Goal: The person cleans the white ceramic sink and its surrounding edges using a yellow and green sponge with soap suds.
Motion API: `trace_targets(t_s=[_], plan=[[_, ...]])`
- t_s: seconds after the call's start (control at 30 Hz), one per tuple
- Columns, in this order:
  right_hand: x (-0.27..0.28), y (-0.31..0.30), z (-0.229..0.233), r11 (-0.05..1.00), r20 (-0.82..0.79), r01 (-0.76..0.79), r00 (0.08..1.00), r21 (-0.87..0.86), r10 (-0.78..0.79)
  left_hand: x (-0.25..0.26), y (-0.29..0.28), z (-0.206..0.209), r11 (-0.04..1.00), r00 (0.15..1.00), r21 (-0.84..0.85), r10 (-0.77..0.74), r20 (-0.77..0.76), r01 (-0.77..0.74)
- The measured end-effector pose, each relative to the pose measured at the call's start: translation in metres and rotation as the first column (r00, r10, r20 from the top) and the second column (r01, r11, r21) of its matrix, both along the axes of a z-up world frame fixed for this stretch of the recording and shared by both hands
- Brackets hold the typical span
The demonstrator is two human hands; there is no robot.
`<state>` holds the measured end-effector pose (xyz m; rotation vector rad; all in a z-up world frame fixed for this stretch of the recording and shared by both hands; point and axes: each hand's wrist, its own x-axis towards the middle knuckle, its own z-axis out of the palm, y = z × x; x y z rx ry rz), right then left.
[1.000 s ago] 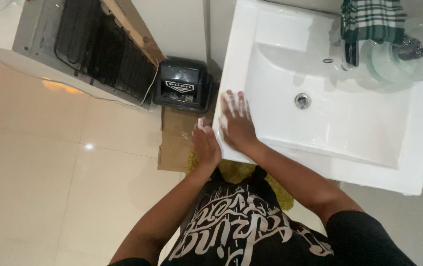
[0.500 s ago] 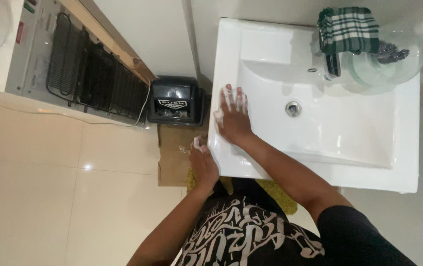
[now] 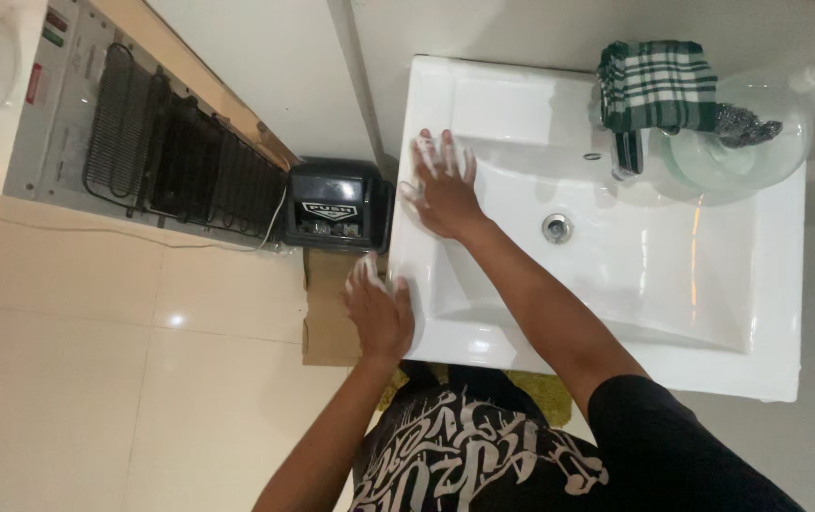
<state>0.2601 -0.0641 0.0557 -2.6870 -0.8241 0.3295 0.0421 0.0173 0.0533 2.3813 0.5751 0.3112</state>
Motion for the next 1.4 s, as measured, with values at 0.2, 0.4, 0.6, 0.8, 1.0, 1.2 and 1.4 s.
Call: trace_targets(t_s=[0.2, 0.4, 0.6, 0.8, 1.0, 1.2, 1.4], plan=[[-0.012, -0.011, 0.001, 0.968, 0.145, -0.252, 0.958, 0.013, 0.247, 0.089, 0.011, 0.023, 0.991, 0.992, 0.123, -0.069, 0.104, 0.056], [0.057, -0.02, -0.011, 0.999, 0.127, 0.027, 0.991, 0.044, -0.033, 0.116, -0.007, 0.017, 0.978, 0.969, 0.181, -0.143, 0.202, 0.107], [0.056, -0.017, -0.037, 0.999, 0.243, -0.012, 0.97, 0.044, 0.001, 0.125, -0.01, -0.014, 0.909, 0.976, 0.391, -0.197, 0.089, 0.148], [0.113, -0.016, -0.017, 0.994, 0.202, -0.082, 0.977, 0.077, 0.064, 0.123, -0.011, -0.017, 0.901, 0.979, 0.399, -0.2, 0.031, 0.171], [0.102, -0.099, -0.056, 0.992, 0.356, 0.126, 0.928, -0.013, -0.113, 0.123, -0.013, -0.013, 0.922, 0.985, 0.351, -0.174, 0.008, 0.16], [0.149, -0.071, -0.071, 0.938, 0.5, 0.346, 0.81, 0.011, -0.305, 0.123, -0.014, -0.013, 0.938, 0.982, 0.301, -0.188, 0.031, 0.171], [0.098, -0.088, -0.044, 0.996, 0.243, 0.004, 0.97, 0.087, -0.025, 0.123, -0.011, -0.02, 0.93, 0.98, 0.315, -0.201, 0.007, 0.189]])
